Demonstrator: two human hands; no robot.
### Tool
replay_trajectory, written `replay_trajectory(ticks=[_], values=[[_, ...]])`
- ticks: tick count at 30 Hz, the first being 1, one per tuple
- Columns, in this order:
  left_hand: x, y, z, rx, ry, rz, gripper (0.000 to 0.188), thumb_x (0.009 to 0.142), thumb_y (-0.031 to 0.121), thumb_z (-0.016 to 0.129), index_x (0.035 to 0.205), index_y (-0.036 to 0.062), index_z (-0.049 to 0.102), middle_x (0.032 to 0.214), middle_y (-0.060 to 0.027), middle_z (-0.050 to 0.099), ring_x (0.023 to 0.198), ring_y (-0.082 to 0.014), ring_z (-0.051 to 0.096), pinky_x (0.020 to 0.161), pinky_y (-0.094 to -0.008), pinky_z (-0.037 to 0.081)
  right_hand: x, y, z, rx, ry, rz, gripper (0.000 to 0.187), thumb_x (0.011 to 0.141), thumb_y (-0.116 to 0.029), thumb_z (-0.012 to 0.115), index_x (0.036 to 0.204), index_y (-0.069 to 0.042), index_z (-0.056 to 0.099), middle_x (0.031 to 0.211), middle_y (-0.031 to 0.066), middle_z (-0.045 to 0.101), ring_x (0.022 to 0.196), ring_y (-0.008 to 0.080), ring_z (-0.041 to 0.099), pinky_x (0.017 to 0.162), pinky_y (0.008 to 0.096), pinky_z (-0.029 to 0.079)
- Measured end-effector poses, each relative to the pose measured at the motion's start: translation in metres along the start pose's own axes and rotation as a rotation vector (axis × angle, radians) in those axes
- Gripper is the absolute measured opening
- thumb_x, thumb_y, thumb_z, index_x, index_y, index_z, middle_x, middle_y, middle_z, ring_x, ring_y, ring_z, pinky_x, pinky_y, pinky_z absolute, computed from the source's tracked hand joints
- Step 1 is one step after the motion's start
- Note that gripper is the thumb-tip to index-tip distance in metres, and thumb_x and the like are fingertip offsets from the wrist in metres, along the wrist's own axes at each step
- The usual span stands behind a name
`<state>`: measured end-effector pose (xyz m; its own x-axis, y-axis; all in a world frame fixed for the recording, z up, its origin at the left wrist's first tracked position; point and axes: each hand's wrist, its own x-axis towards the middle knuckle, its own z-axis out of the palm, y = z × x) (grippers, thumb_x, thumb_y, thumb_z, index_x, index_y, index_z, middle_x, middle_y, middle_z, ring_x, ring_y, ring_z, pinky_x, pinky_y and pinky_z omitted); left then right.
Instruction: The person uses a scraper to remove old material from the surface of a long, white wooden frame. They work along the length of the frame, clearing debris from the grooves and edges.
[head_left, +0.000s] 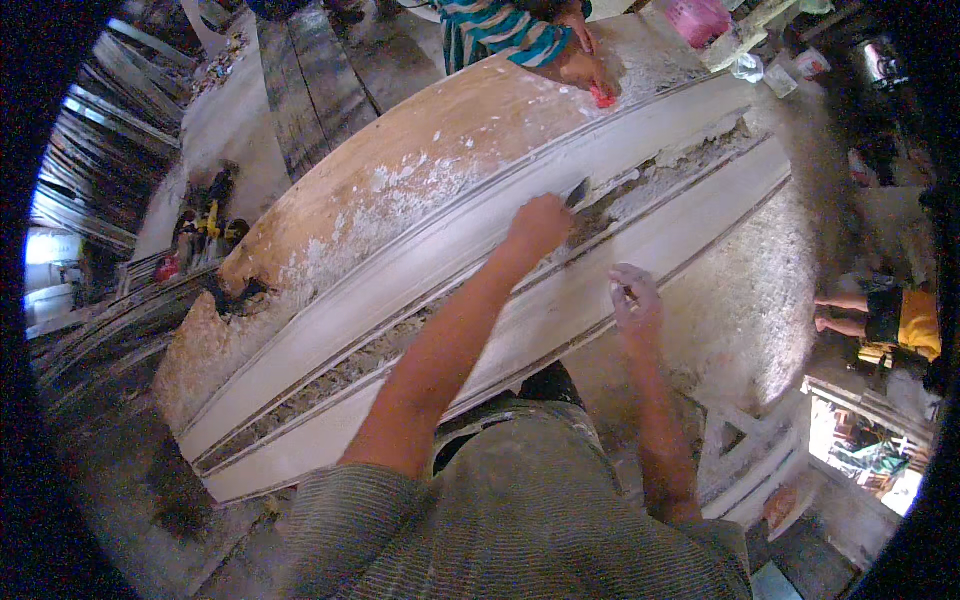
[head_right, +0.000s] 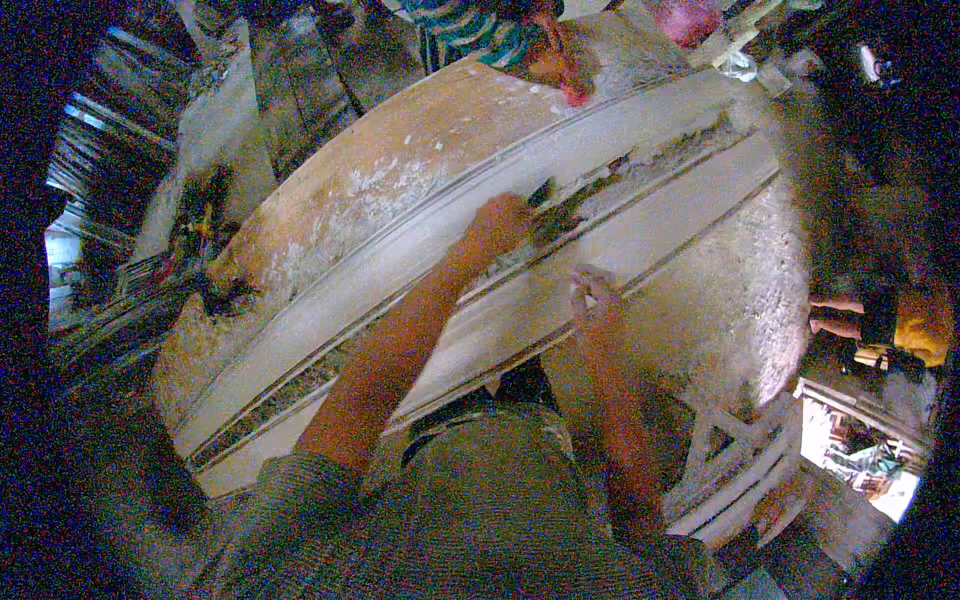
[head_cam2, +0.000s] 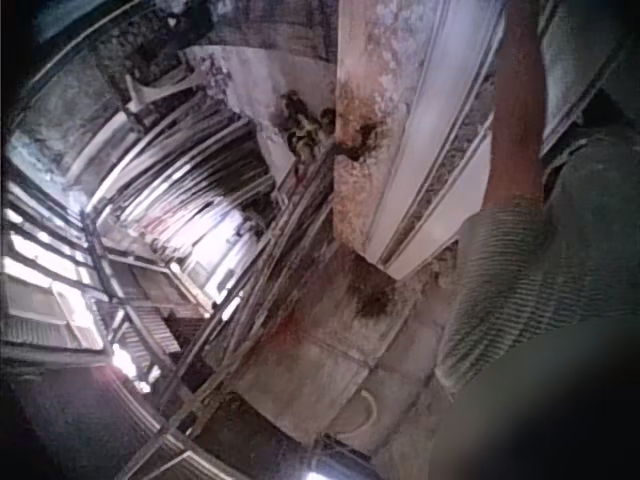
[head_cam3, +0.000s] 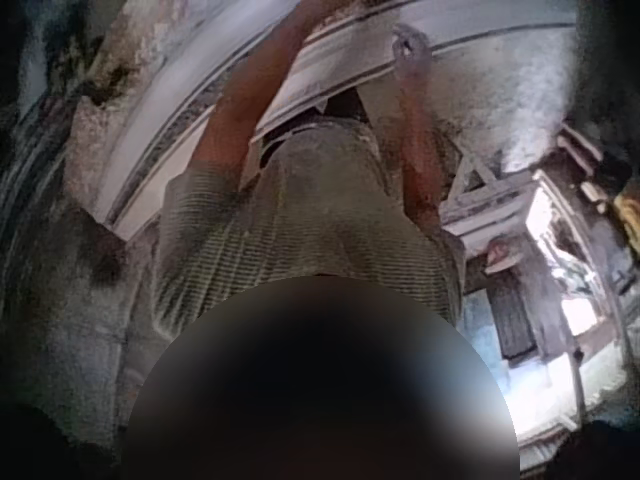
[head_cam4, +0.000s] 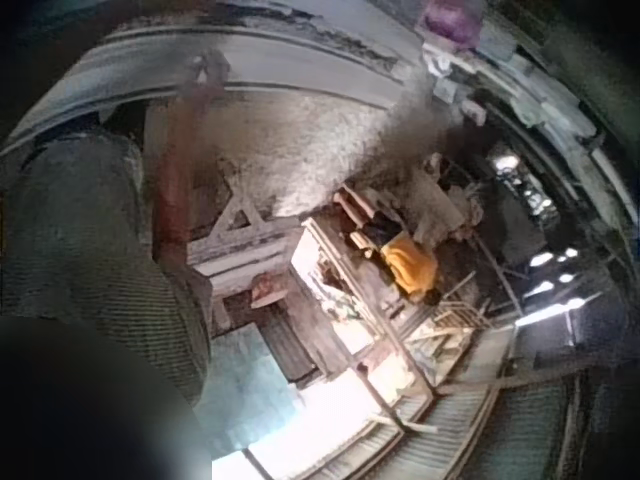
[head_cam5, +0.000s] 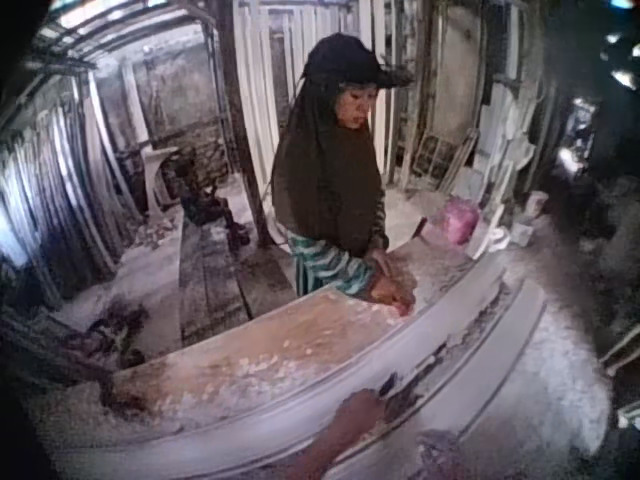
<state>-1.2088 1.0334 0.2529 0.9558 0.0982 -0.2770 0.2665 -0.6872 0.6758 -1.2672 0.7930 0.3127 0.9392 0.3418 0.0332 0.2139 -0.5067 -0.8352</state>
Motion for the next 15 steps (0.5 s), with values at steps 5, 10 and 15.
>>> replay_trajectory(ticks=[5, 10, 15], values=[[-0.150, -0.087, -0.087, -0.090, -0.159, -0.227, 0.044, 0.099, 0.035, 0.063, 0.119, -0.0028, 0.070, 0.112, -0.0276, 0.071, 0.105, -0.0398, 0.069, 0.096, -0.0455, 0.052, 0.020, 0.038, -0.041, 0.189, 0.093, 0.039, 0.016, 0.097, -0.006, 0.063, 0.110, -0.003, 0.073, 0.122, 0.0117, 0.069, 0.114, 0.0205, 0.064, 0.093, 0.0304, 0.052], [-0.216, -0.107, -0.114, -0.113, -0.142, -0.409, 0.045, 0.101, 0.031, 0.063, 0.130, -0.0035, 0.064, 0.119, -0.0293, 0.069, 0.111, -0.0410, 0.068, 0.099, -0.0435, 0.051, 0.016, 0.069, -0.053, 0.179, 0.108, 0.123, 0.016, 0.098, -0.007, 0.063, 0.110, -0.003, 0.073, 0.122, 0.0120, 0.069, 0.113, 0.0216, 0.065, 0.095, 0.0320, 0.052], [-0.043, -0.037, -0.037, 0.048, -0.075, 0.073, 0.035, 0.097, 0.031, 0.058, 0.099, -0.0015, 0.069, 0.098, -0.0301, 0.068, 0.096, -0.0485, 0.066, 0.087, -0.0548, 0.052, 0.008, 0.059, -0.050, 0.122, 0.059, 0.119, 0.018, 0.098, -0.009, 0.063, 0.112, -0.003, 0.073, 0.122, 0.0116, 0.069, 0.115, 0.0225, 0.065, 0.099, 0.0345, 0.052]])
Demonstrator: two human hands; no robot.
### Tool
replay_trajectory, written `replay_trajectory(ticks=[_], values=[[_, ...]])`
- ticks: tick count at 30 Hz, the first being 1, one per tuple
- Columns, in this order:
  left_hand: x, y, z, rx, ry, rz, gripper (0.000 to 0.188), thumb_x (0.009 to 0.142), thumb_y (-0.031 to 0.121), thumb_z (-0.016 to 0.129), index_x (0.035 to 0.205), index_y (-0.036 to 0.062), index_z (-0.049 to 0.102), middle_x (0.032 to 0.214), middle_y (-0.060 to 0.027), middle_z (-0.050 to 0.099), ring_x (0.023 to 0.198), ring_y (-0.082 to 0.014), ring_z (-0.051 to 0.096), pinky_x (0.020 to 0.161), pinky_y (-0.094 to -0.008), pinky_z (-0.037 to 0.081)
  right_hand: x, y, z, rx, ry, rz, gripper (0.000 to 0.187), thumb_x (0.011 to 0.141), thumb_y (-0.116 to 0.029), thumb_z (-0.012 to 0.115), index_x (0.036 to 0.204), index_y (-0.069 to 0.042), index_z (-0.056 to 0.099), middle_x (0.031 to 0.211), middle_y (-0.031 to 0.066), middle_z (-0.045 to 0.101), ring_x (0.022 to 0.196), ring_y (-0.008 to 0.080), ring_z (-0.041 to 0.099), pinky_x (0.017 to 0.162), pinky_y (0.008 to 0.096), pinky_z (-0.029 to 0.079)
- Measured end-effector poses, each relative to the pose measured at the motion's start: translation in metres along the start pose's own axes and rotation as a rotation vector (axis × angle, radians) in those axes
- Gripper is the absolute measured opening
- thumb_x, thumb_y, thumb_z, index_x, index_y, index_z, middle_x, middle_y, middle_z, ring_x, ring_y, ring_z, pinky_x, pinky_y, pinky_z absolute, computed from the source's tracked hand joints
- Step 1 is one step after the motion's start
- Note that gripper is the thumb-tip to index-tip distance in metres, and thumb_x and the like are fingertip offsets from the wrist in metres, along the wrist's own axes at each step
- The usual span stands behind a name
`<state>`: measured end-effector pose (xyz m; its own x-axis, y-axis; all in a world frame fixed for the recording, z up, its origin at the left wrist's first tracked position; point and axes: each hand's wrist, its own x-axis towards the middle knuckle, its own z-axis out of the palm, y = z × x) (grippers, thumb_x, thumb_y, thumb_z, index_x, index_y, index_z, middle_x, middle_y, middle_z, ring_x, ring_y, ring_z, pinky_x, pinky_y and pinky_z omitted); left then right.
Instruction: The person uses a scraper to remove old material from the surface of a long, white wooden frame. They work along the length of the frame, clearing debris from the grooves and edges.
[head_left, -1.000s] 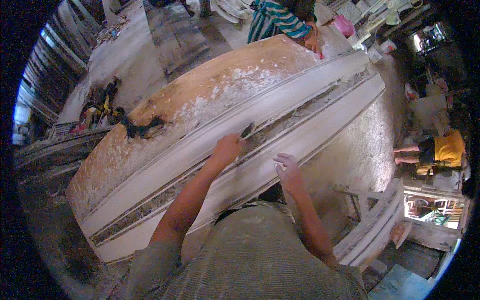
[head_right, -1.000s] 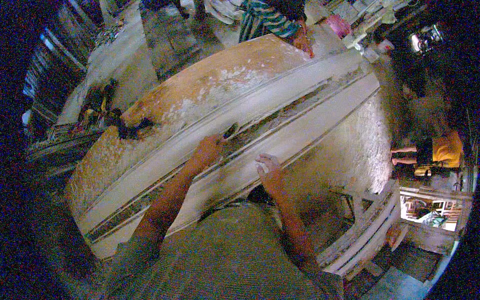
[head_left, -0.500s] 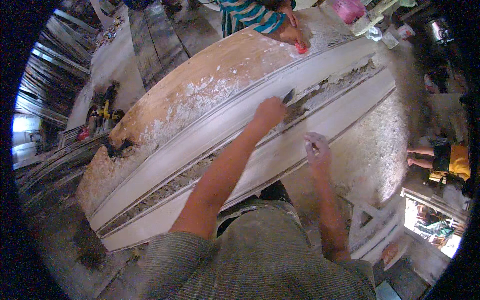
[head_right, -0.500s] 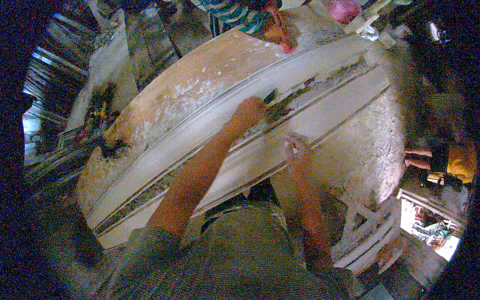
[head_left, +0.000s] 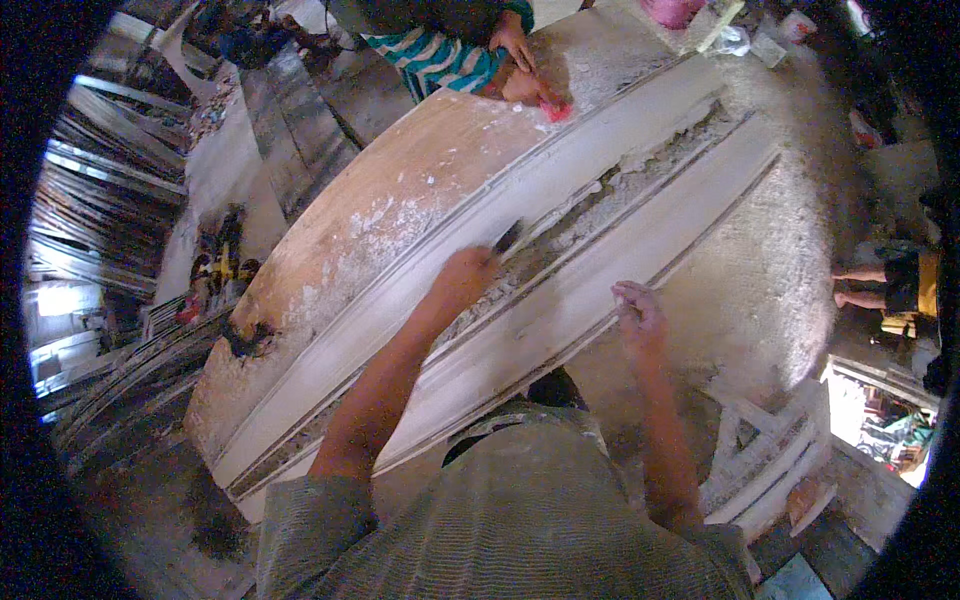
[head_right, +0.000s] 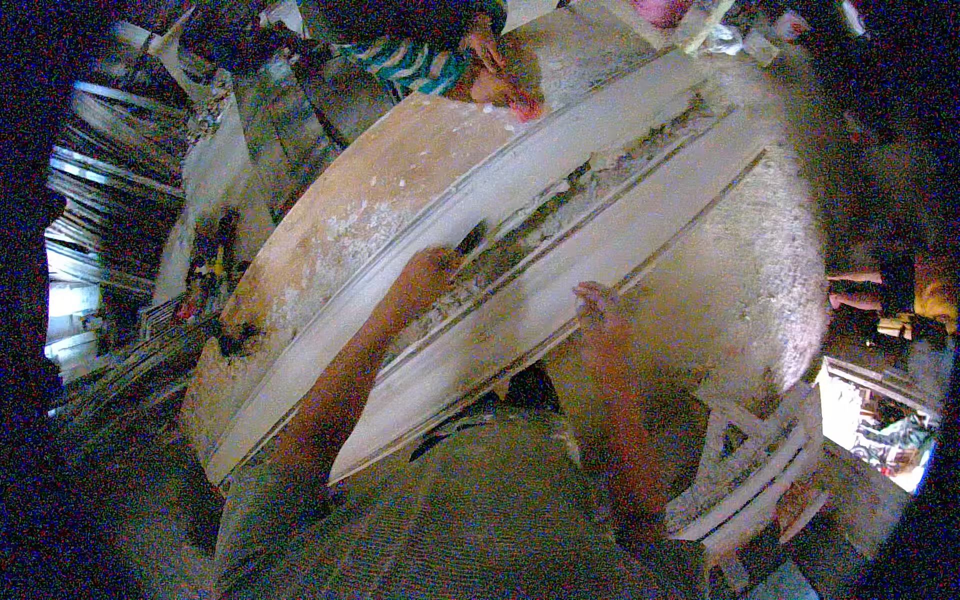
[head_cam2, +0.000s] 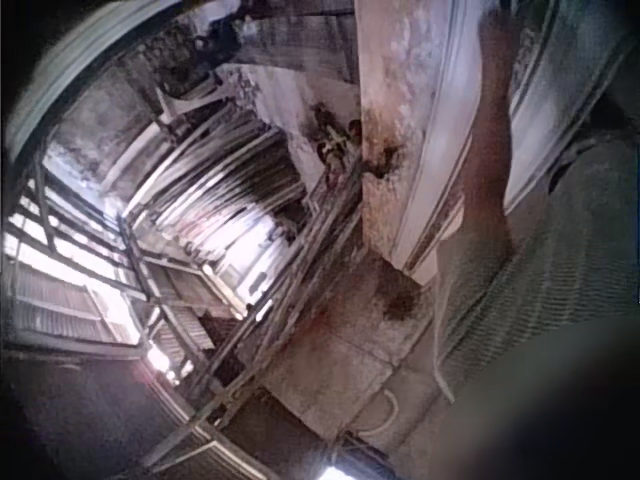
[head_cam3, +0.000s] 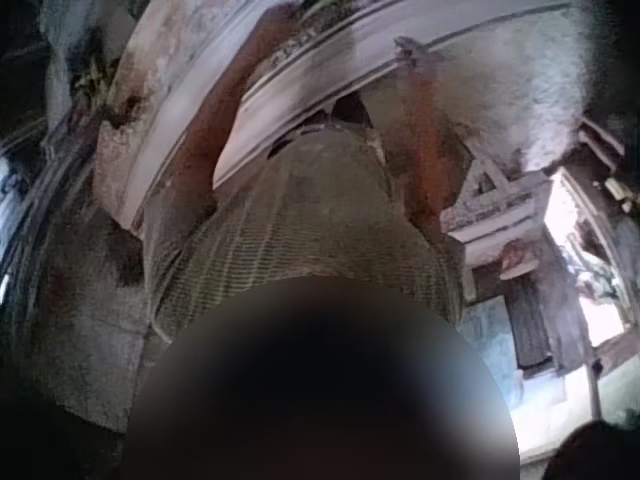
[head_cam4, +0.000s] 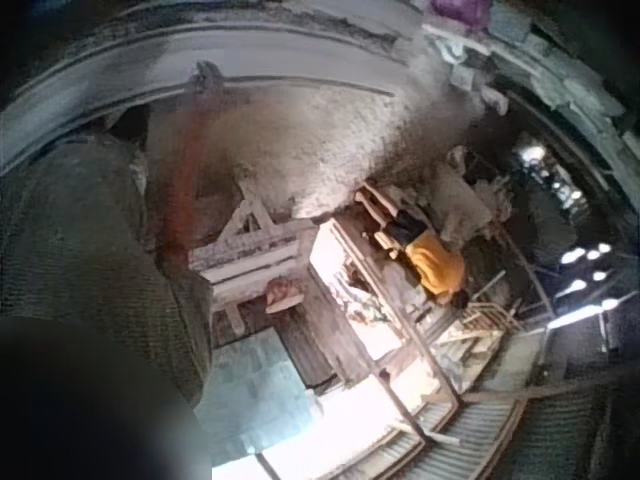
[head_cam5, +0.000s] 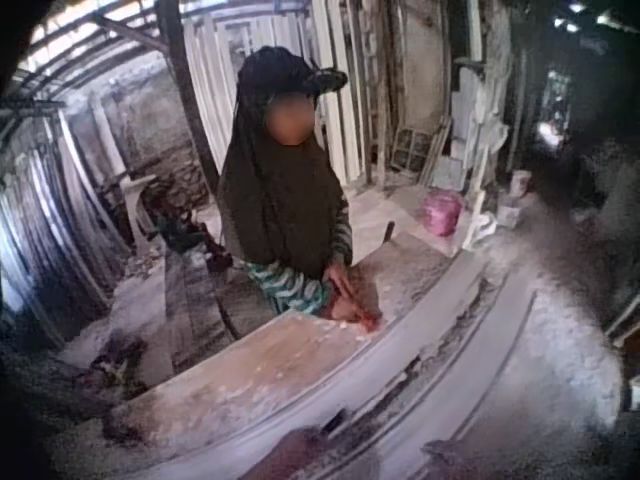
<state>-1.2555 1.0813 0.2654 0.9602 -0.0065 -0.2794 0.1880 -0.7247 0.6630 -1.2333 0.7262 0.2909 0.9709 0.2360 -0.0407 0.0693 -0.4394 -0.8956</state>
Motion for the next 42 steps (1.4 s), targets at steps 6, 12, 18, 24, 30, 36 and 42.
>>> replay_trajectory(ticks=[6, 12, 18, 24, 30, 36, 42], values=[[0.184, 0.101, 0.072, 0.174, 0.040, 0.186, 0.033, 0.093, 0.028, 0.063, 0.101, -0.0035, 0.071, 0.103, -0.0293, 0.069, 0.101, -0.0488, 0.067, 0.091, -0.0538, 0.054, -0.032, -0.032, 0.004, -0.137, -0.041, 0.093, 0.020, 0.099, -0.009, 0.063, 0.115, -0.004, 0.073, 0.124, 0.0115, 0.068, 0.119, 0.0250, 0.064, 0.102, 0.0356, 0.051], [0.076, 0.086, 0.036, -0.333, -0.001, -0.005, 0.034, 0.094, 0.030, 0.062, 0.100, -0.0018, 0.073, 0.101, -0.0297, 0.069, 0.103, -0.0467, 0.067, 0.090, -0.0528, 0.055, -0.056, -0.032, 0.008, -0.016, 0.010, 0.166, 0.020, 0.100, -0.013, 0.061, 0.115, -0.005, 0.072, 0.127, 0.0123, 0.066, 0.120, 0.0286, 0.064, 0.104, 0.0382, 0.051], [0.139, 0.095, 0.084, -0.051, 0.112, 0.040, 0.033, 0.093, 0.029, 0.060, 0.100, -0.0006, 0.072, 0.105, -0.0303, 0.070, 0.099, -0.0499, 0.067, 0.088, -0.0553, 0.055, -0.056, -0.020, 0.009, -0.134, -0.043, 0.097, 0.021, 0.101, -0.013, 0.061, 0.118, -0.005, 0.070, 0.126, 0.0105, 0.065, 0.119, 0.0231, 0.063, 0.101, 0.0353, 0.051], [0.077, 0.116, 0.106, -0.493, -0.075, 0.066, 0.045, 0.099, 0.035, 0.054, 0.119, -0.0044, 0.063, 0.114, -0.0291, 0.069, 0.107, -0.0490, 0.065, 0.090, -0.0573, 0.051, -0.010, -0.031, 0.034, 0.574, 0.013, 0.404, 0.040, 0.102, -0.028, 0.063, 0.139, -0.011, 0.058, 0.127, 0.0035, 0.064, 0.113, 0.0203, 0.063, 0.095, 0.0357, 0.053], [-0.073, 0.087, 0.075, -0.611, 0.201, 0.154, 0.048, 0.108, 0.037, 0.048, 0.142, 0.0038, 0.056, 0.142, -0.0235, 0.057, 0.137, -0.0389, 0.047, 0.117, -0.0516, 0.031, 0.015, -0.056, 0.090, 0.693, -0.075, 0.616, 0.040, 0.101, -0.028, 0.060, 0.137, -0.012, 0.054, 0.118, 0.0018, 0.064, 0.096, 0.0178, 0.066, 0.075, 0.0321, 0.056], [-0.205, 0.004, 0.040, -0.531, 0.445, -0.041, 0.041, 0.107, 0.031, 0.056, 0.142, 0.0107, 0.058, 0.140, -0.0191, 0.058, 0.135, -0.0364, 0.048, 0.116, -0.0463, 0.034, 0.001, -0.037, 0.108, 0.765, -0.208, 0.768, 0.023, 0.097, -0.021, 0.059, 0.118, -0.013, 0.054, 0.096, 0.0050, 0.061, 0.067, 0.0164, 0.057, 0.054, 0.0329, 0.047], [-0.324, -0.089, 0.042, -0.792, 0.757, -0.396, 0.031, 0.105, 0.027, 0.059, 0.130, 0.0086, 0.066, 0.125, -0.0068, 0.065, 0.113, -0.0214, 0.060, 0.102, -0.0366, 0.047, -0.032, -0.043, 0.086, 0.707, -0.353, 0.913, 0.028, 0.096, -0.021, 0.061, 0.122, -0.013, 0.055, 0.105, 0.0065, 0.064, 0.067, 0.0171, 0.057, 0.057, 0.0329, 0.048]])
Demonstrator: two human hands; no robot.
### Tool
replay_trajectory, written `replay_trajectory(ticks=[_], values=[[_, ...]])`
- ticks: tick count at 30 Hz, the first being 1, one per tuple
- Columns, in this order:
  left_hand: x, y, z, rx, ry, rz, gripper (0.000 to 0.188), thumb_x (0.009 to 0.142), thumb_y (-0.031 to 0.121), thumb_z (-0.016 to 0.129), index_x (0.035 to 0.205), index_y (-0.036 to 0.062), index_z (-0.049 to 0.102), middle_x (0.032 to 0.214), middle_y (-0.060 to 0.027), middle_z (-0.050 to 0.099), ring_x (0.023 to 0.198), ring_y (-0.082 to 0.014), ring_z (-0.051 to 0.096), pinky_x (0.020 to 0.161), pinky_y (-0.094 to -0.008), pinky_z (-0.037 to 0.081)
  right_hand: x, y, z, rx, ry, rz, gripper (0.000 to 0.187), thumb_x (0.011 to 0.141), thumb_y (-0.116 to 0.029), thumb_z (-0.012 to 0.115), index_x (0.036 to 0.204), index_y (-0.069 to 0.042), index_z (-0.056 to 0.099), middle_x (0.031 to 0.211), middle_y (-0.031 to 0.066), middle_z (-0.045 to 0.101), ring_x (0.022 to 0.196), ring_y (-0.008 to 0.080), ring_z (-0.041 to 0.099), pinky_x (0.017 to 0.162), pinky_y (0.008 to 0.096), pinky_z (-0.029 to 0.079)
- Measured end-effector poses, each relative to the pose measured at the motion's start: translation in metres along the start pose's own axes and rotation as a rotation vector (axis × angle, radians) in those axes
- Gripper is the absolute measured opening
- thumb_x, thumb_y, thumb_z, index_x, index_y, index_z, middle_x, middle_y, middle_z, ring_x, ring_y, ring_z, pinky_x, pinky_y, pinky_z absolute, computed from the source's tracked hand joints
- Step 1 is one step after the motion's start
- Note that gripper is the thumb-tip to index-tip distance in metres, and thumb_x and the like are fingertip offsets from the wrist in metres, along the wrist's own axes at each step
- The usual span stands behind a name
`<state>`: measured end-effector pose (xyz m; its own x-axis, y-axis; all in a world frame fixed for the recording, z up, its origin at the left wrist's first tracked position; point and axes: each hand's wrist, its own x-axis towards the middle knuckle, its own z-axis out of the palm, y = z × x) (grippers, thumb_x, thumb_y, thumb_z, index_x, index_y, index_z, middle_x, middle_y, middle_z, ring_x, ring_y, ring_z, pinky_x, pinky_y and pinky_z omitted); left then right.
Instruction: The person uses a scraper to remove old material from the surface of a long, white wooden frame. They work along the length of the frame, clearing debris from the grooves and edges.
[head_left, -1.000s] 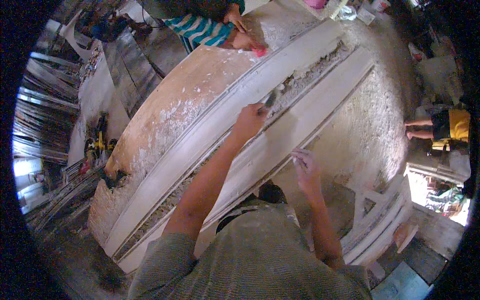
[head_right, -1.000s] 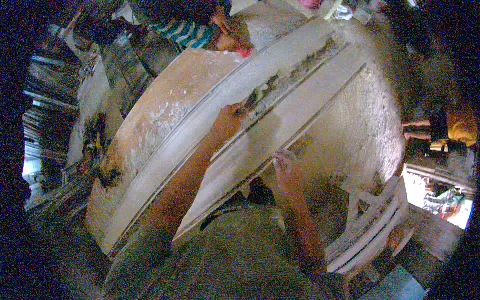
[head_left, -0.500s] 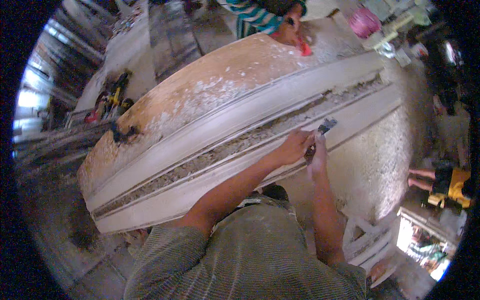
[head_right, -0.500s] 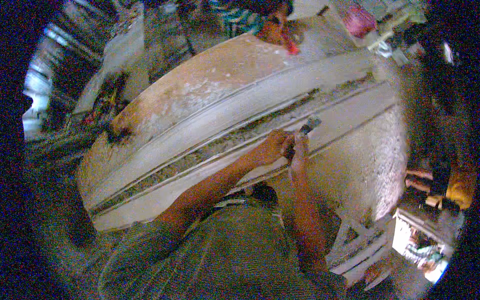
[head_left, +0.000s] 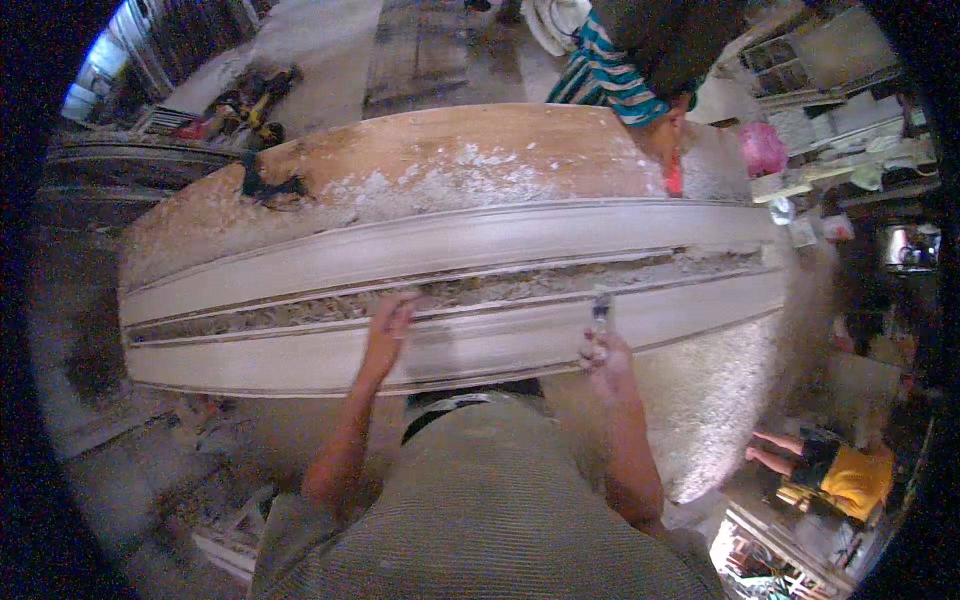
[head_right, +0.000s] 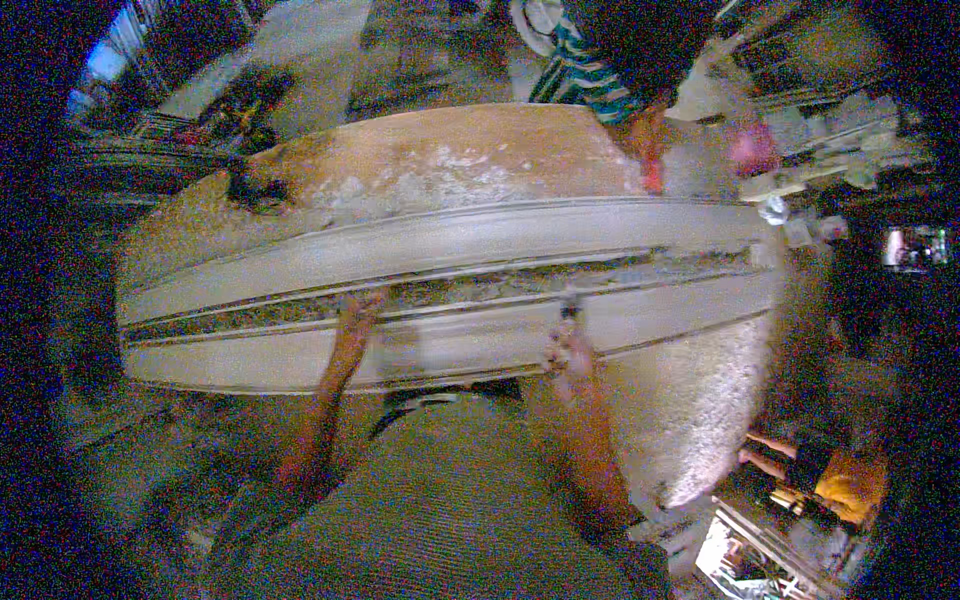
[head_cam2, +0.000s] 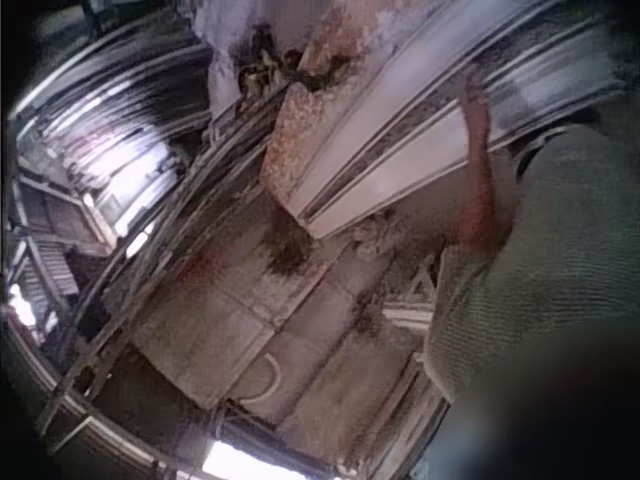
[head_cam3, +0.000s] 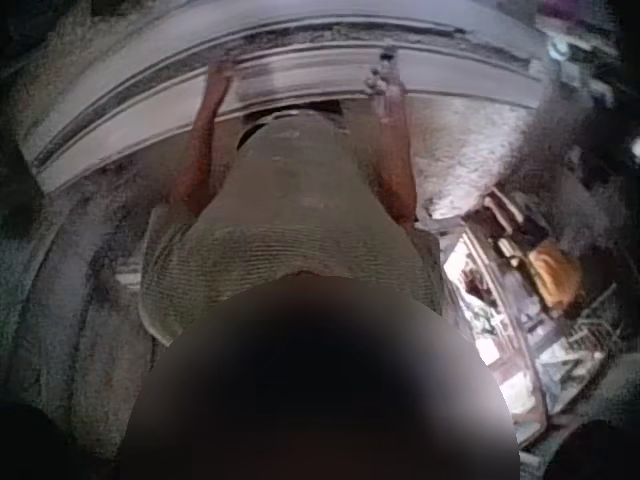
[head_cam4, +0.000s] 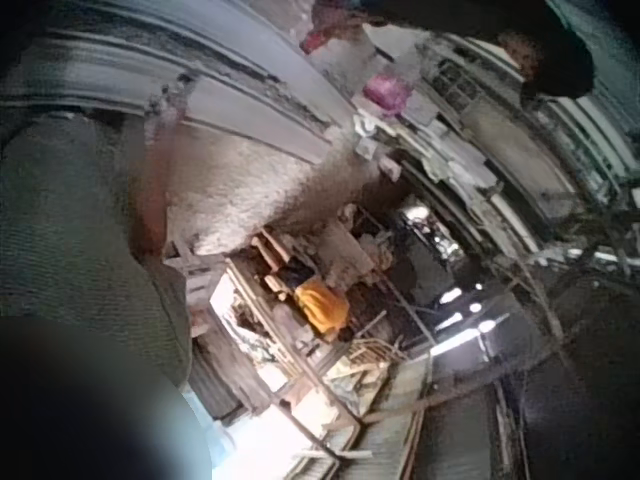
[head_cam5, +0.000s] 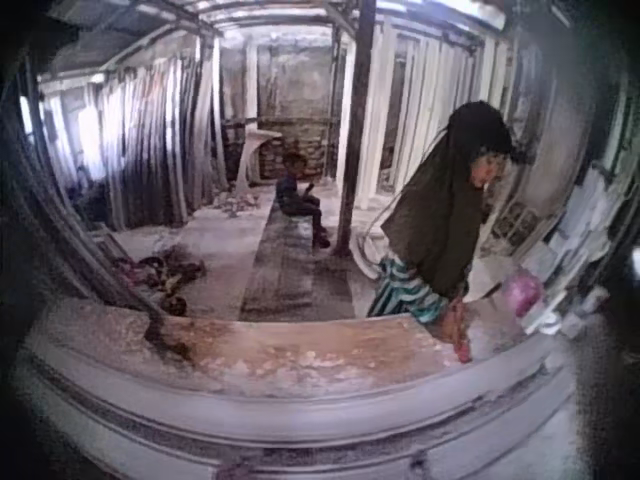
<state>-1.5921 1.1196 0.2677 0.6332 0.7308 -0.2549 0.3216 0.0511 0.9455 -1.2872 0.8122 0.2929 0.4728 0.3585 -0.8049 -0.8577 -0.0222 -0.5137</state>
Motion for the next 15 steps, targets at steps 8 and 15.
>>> replay_trajectory(ticks=[8, 15], values=[[-0.006, -0.069, -0.059, 0.644, 0.362, 0.160, 0.039, 0.099, 0.018, 0.067, 0.135, 0.0065, 0.060, 0.138, -0.0166, 0.058, 0.134, -0.0326, 0.049, 0.115, -0.0448, 0.034, 0.014, -0.069, 0.008, -1.524, 0.027, -0.908, 0.036, 0.095, -0.026, 0.064, 0.127, -0.009, 0.065, 0.107, 0.0136, 0.069, 0.096, 0.0298, 0.068, 0.089, 0.0426, 0.056], [-0.030, -0.088, -0.051, 0.858, 0.856, -0.117, 0.059, 0.094, 0.026, 0.074, 0.143, 0.0045, 0.049, 0.149, -0.0238, 0.046, 0.142, -0.0418, 0.037, 0.119, -0.0531, 0.026, 0.098, -0.262, -0.106, -2.279, -0.119, -1.264, 0.030, 0.093, -0.023, 0.065, 0.121, -0.014, 0.072, 0.119, 0.0149, 0.068, 0.116, 0.0356, 0.062, 0.102, 0.0472, 0.050]])
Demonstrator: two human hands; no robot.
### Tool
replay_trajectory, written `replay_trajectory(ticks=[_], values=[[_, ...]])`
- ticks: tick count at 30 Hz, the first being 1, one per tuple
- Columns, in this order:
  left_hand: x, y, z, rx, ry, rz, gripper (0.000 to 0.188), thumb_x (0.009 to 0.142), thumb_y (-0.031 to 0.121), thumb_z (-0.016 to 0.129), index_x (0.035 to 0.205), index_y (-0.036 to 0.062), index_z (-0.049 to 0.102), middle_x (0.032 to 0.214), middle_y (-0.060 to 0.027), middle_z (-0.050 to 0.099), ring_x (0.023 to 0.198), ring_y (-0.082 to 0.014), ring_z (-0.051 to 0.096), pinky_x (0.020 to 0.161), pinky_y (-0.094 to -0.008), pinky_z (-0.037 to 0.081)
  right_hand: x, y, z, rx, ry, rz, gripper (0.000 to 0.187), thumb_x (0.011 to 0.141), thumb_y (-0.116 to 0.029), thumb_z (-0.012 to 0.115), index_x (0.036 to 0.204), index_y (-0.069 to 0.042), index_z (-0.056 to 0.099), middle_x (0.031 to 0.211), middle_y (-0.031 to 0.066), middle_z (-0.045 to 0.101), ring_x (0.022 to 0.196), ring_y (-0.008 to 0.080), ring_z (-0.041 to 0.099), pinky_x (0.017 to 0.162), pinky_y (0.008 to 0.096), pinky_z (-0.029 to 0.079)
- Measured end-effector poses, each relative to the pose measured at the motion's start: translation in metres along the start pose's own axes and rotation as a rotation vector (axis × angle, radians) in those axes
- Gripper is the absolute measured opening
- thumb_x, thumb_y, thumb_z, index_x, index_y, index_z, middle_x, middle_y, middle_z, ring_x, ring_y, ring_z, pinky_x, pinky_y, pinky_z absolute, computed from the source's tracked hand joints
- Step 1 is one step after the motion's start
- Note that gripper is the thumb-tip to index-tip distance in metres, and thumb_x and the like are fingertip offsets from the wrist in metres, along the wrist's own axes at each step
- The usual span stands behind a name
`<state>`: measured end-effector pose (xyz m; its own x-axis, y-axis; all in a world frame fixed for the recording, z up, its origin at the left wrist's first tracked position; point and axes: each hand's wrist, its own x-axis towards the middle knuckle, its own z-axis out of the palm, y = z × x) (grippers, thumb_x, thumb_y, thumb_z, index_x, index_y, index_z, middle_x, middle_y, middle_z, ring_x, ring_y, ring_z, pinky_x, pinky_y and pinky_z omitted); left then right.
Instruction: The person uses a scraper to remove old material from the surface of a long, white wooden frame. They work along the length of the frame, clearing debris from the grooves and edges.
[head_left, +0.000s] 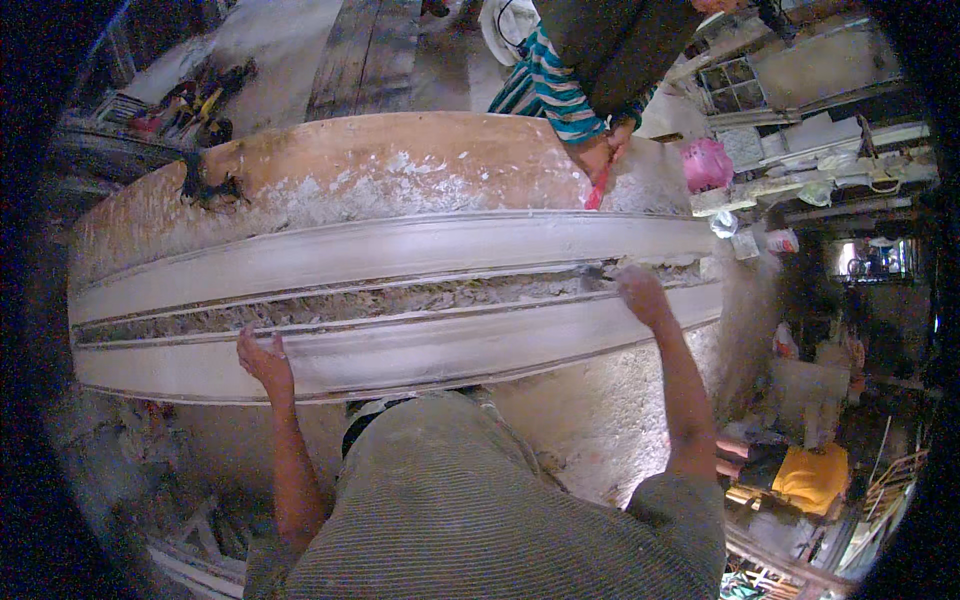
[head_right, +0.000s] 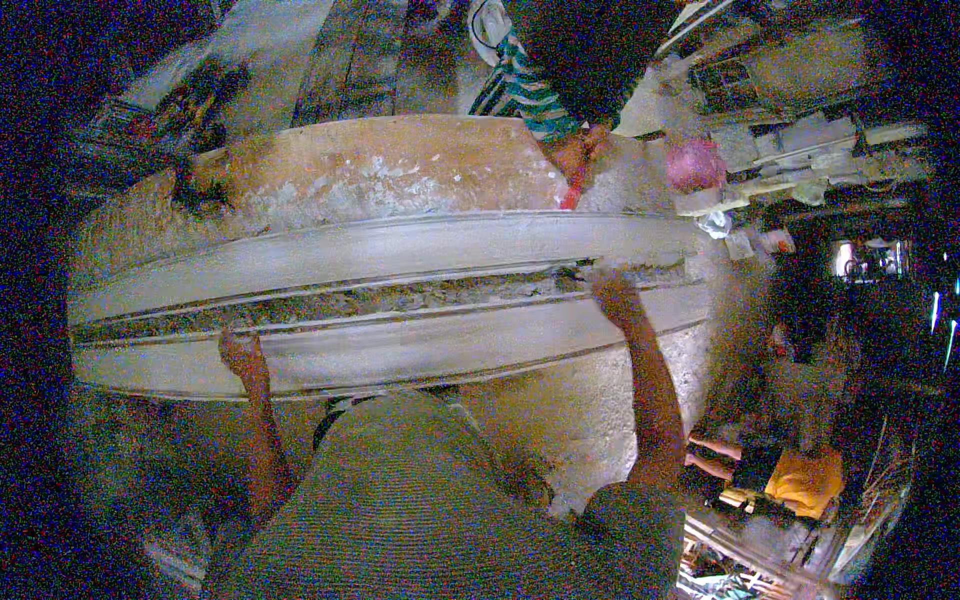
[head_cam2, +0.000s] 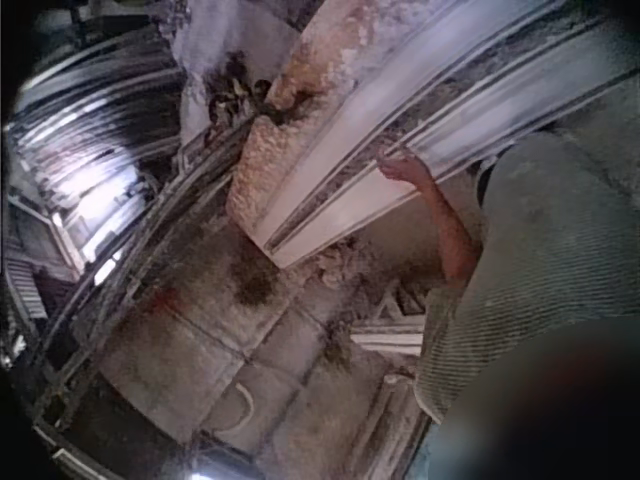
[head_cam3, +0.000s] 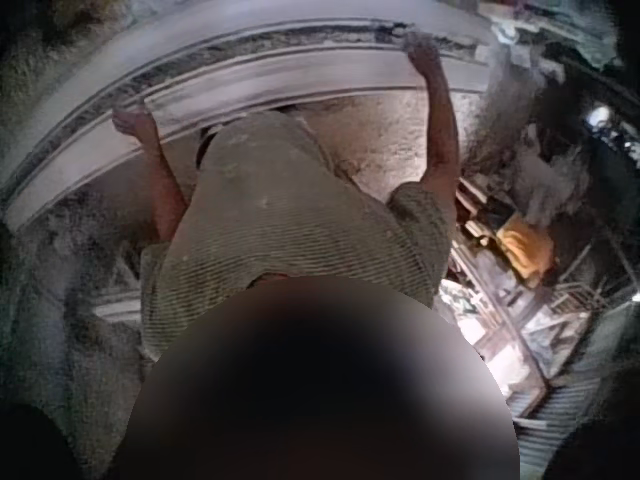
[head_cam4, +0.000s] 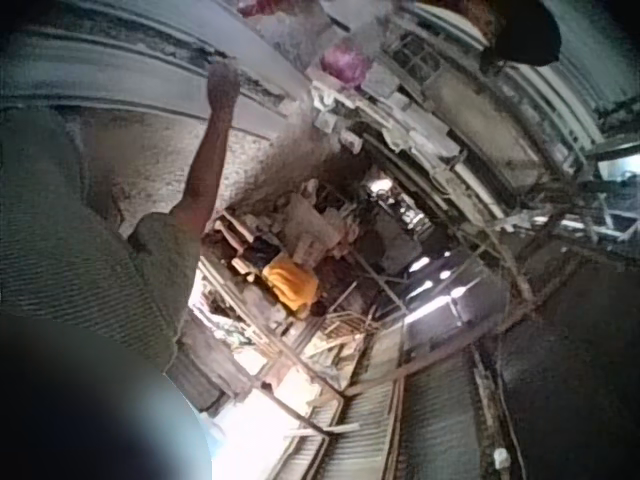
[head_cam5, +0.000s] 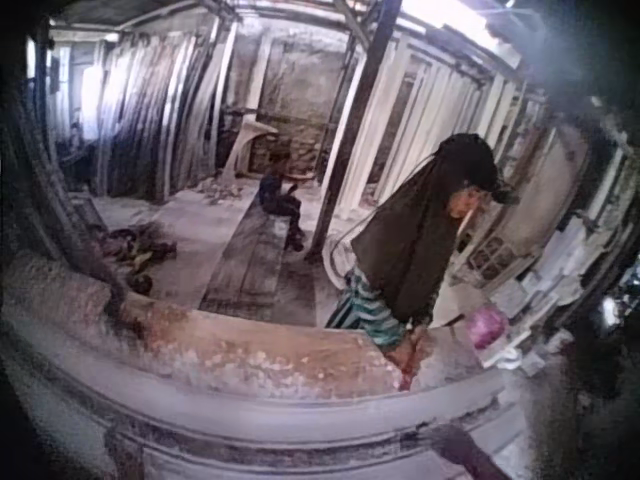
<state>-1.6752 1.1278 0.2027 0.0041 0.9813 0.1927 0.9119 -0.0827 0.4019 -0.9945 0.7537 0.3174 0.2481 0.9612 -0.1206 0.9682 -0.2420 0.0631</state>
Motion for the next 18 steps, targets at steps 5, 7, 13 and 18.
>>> replay_trajectory(ticks=[5, 7, 13, 18], values=[[-0.017, 0.013, -0.002, -0.177, 0.110, -0.121, 0.060, 0.093, 0.030, 0.073, 0.142, 0.0029, 0.051, 0.146, -0.0226, 0.048, 0.141, -0.0412, 0.038, 0.118, -0.0533, 0.027, 0.019, 0.058, -0.027, 0.011, -0.230, -0.113, 0.031, 0.092, -0.024, 0.068, 0.122, -0.018, 0.072, 0.116, 0.0131, 0.065, 0.111, 0.0350, 0.062, 0.100, 0.0466, 0.049], [-0.020, 0.021, 0.000, -0.284, 0.113, -0.046, 0.060, 0.092, 0.026, 0.074, 0.142, 0.0023, 0.052, 0.146, -0.0220, 0.049, 0.141, -0.0410, 0.038, 0.118, -0.0530, 0.028, 0.038, 0.051, -0.034, 0.152, -0.268, -0.176, 0.036, 0.090, -0.022, 0.071, 0.125, -0.019, 0.072, 0.114, 0.0119, 0.064, 0.109, 0.0345, 0.061, 0.098, 0.0468, 0.049], [-0.021, 0.028, 0.002, -0.184, 0.227, -0.033, 0.059, 0.088, 0.019, 0.076, 0.139, 0.0022, 0.053, 0.140, -0.0213, 0.055, 0.134, -0.0401, 0.045, 0.116, -0.0511, 0.032, 0.118, -0.062, -0.017, 0.319, -0.211, -0.531, 0.043, 0.088, -0.018, 0.072, 0.130, -0.019, 0.069, 0.117, 0.0133, 0.064, 0.110, 0.0355, 0.061, 0.099, 0.0474, 0.049], [-0.020, 0.023, 0.001, -0.060, 0.223, -0.007, 0.058, 0.089, 0.023, 0.075, 0.138, 0.0024, 0.053, 0.139, -0.0210, 0.055, 0.134, -0.0402, 0.046, 0.115, -0.0511, 0.032, 0.207, -0.265, -0.024, 0.426, -0.260, -0.519, 0.026, 0.089, -0.009, 0.059, 0.113, -0.008, 0.071, 0.110, 0.0212, 0.064, 0.104, 0.0403, 0.063, 0.088, 0.0532, 0.052]])
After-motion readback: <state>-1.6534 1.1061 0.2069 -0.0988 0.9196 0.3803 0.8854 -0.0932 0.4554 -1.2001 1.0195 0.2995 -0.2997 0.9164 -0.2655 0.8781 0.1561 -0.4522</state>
